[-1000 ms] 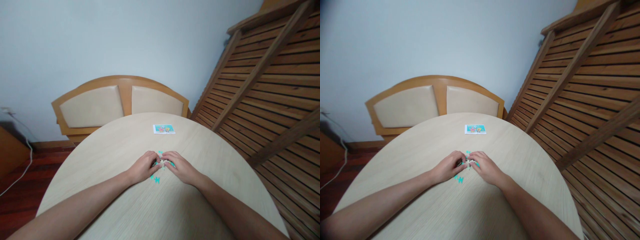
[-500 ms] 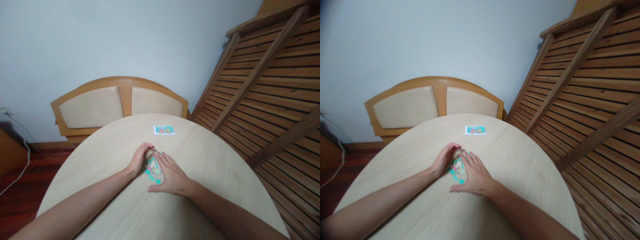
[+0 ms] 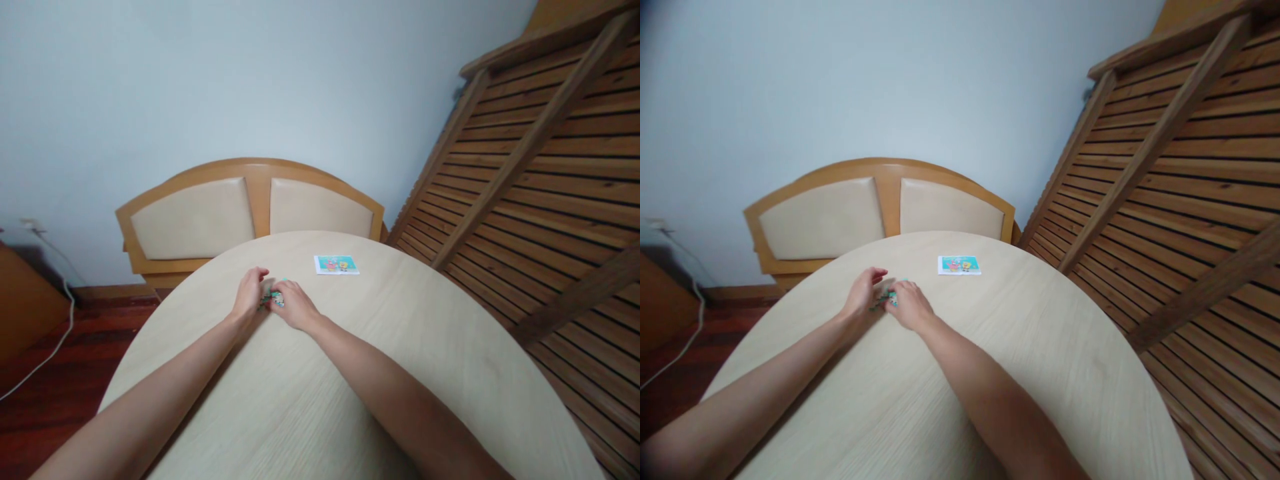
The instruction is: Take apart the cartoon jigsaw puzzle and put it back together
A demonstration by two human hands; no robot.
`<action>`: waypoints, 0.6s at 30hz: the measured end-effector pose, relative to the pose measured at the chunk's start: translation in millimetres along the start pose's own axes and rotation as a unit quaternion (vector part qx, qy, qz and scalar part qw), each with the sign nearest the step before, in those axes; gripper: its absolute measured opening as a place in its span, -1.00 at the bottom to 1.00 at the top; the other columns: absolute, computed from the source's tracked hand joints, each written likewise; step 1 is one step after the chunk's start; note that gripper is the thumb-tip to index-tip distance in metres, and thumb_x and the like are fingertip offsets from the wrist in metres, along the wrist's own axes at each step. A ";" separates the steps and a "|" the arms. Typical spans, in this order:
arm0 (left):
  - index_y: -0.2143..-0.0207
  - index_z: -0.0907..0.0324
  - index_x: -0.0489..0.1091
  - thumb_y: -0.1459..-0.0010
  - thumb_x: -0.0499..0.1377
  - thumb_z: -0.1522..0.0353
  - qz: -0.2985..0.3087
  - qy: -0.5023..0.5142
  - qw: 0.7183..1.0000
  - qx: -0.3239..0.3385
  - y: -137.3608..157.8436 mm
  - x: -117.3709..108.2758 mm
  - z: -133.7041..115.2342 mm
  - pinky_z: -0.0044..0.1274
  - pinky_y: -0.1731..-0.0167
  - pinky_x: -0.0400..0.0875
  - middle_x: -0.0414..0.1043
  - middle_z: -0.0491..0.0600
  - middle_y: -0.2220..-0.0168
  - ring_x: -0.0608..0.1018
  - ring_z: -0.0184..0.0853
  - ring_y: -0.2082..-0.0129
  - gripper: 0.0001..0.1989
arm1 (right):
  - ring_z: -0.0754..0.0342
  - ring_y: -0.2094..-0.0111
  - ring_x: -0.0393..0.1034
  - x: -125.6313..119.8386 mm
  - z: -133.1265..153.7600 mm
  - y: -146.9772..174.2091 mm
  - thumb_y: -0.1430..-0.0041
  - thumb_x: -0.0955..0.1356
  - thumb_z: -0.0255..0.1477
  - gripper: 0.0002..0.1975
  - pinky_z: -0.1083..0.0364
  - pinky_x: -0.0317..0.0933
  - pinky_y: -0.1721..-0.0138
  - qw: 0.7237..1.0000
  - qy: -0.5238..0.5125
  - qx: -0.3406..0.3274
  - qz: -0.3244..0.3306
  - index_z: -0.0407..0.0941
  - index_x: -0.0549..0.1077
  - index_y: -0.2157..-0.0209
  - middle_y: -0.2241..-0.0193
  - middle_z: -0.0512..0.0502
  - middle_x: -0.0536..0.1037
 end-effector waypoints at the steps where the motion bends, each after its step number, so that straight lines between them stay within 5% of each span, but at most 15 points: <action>1: 0.27 0.16 0.43 -0.18 0.01 0.08 0.002 -0.016 1.000 0.004 0.0 -2.9 0.5 -0.28 -0.03 0.36 0.49 0.13 0.11 0.50 -0.07 -0.04 -0.62 | -0.06 -0.03 0.35 2.0 -5.8 -9.2 -0.12 0.41 -0.53 -0.77 -0.07 0.16 -0.16 0.998 -0.064 0.006 -0.010 -0.13 0.50 0.13 0.08 -0.17 0.52; 6: -0.03 0.20 0.41 -0.05 0.27 0.11 0.068 -0.101 0.991 0.054 22.3 6.9 -3.8 -0.22 -0.20 0.18 0.42 0.20 -0.12 0.37 0.00 -0.20 -0.46 | 0.04 -0.06 0.38 -3.4 -33.0 -29.8 -0.32 0.24 -0.39 -0.74 0.00 0.22 -0.15 0.972 -0.211 0.064 -0.076 -0.08 0.42 0.01 -0.02 -0.14 0.51; 11: -0.34 0.02 0.13 0.05 0.25 -0.20 0.189 -0.419 0.877 0.141 45.7 24.7 -11.2 0.13 -0.21 -0.18 -0.20 0.24 -0.43 -0.16 0.35 -0.38 -0.01 | -0.03 -0.08 0.39 -32.4 -52.5 -9.5 -0.41 0.05 -0.23 -0.57 -0.07 0.24 -0.14 0.949 -0.258 0.131 -0.121 -0.11 0.34 -0.07 -0.06 -0.26 0.49; 15: -0.32 -0.05 0.17 -0.09 0.08 -0.24 0.190 -0.499 0.837 0.120 43.7 32.8 -10.6 0.10 -0.21 -0.13 -0.15 0.18 -0.43 -0.10 0.35 -0.37 -0.15 | -0.05 -0.05 0.41 -56.0 -52.9 24.5 -0.34 0.16 -0.11 -0.57 -0.09 0.20 -0.16 0.945 -0.262 0.156 -0.115 -0.12 0.40 0.04 0.00 -0.25 0.52; 18: -0.27 -0.07 0.26 -0.20 0.01 -0.16 0.156 -0.538 0.823 0.093 32.3 38.0 -7.1 -0.01 -0.24 -0.06 -0.06 0.13 -0.41 -0.03 0.26 -0.38 -0.31 | -0.04 -0.03 0.41 -75.7 -27.9 63.7 -0.33 0.20 -0.07 -0.58 -0.07 0.19 -0.16 0.949 -0.243 0.151 -0.131 -0.10 0.43 0.09 0.04 -0.20 0.54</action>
Point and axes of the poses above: each hand's wrist, its own y-axis away from the middle knuckle, its own x-axis out of the palm, z = x × y, the point moved 2 cm from there along -y, towards the middle knuckle
